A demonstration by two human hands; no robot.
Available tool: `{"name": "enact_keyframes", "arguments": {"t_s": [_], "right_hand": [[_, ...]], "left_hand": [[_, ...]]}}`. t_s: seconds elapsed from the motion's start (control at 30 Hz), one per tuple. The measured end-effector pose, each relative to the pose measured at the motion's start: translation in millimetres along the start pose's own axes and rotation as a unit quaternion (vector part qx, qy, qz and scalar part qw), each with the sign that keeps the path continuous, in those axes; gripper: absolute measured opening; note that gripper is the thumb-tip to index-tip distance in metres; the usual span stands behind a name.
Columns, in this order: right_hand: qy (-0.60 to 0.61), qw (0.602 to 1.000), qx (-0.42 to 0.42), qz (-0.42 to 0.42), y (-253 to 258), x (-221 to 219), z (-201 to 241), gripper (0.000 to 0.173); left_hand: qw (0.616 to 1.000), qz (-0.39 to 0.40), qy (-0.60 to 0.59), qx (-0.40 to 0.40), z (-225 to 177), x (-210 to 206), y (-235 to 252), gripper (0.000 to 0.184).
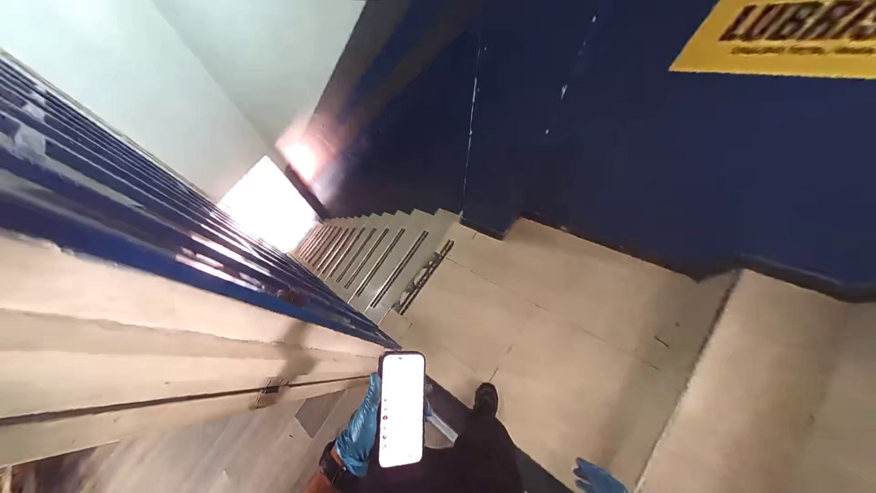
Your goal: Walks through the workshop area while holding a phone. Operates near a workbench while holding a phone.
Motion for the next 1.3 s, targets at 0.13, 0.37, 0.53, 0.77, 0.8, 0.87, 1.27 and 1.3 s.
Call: {"name": "enact_keyframes", "arguments": {"t_s": [0.13, 0.37, 0.53, 0.77, 0.8, 0.87, 1.27, 1.3], "right_hand": [[-0.013, 0.997, 0.073, 0.021, 67, 42, 107, 0.046], [-0.046, 0.968, 0.223, 0.107, 69, 10, 227, 0.046], [0.005, 0.903, 0.323, 0.283, -32, -57, 322, 0.045], [-0.055, 0.702, 0.466, 0.536, -230, -173, 373, 0.071], [-0.071, 0.684, 0.474, 0.55, -254, -191, 368, 0.079], [-0.103, 0.645, 0.508, 0.562, -298, -225, 350, 0.092], [-0.183, 0.448, 0.563, 0.67, -494, -370, 216, 0.1], [-0.187, 0.435, 0.555, 0.684, -504, -382, 209, 0.101]], "left_hand": [[0.998, -0.049, -0.018, -0.033, 2, -40, 30, 0.085], [0.996, -0.051, -0.046, -0.059, 9, -68, 62, 0.094], [0.991, -0.058, -0.062, -0.108, 5, -77, 34, 0.096], [0.957, -0.097, -0.117, -0.248, 16, -66, -92, 0.093], [0.947, -0.108, -0.122, -0.277, 19, -66, -115, 0.088], [0.923, -0.147, -0.129, -0.332, 25, -64, -162, 0.078], [0.773, -0.316, -0.152, -0.529, 98, -27, -393, 0.076], [0.763, -0.314, -0.159, -0.542, 103, -22, -406, 0.079]]}}
Point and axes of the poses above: each hand's wrist, its own y-axis towards the middle knuckle, its own x-axis out of the back of the hand, z = x × y, the point moved 1 cm from there along y, towards the middle knuckle
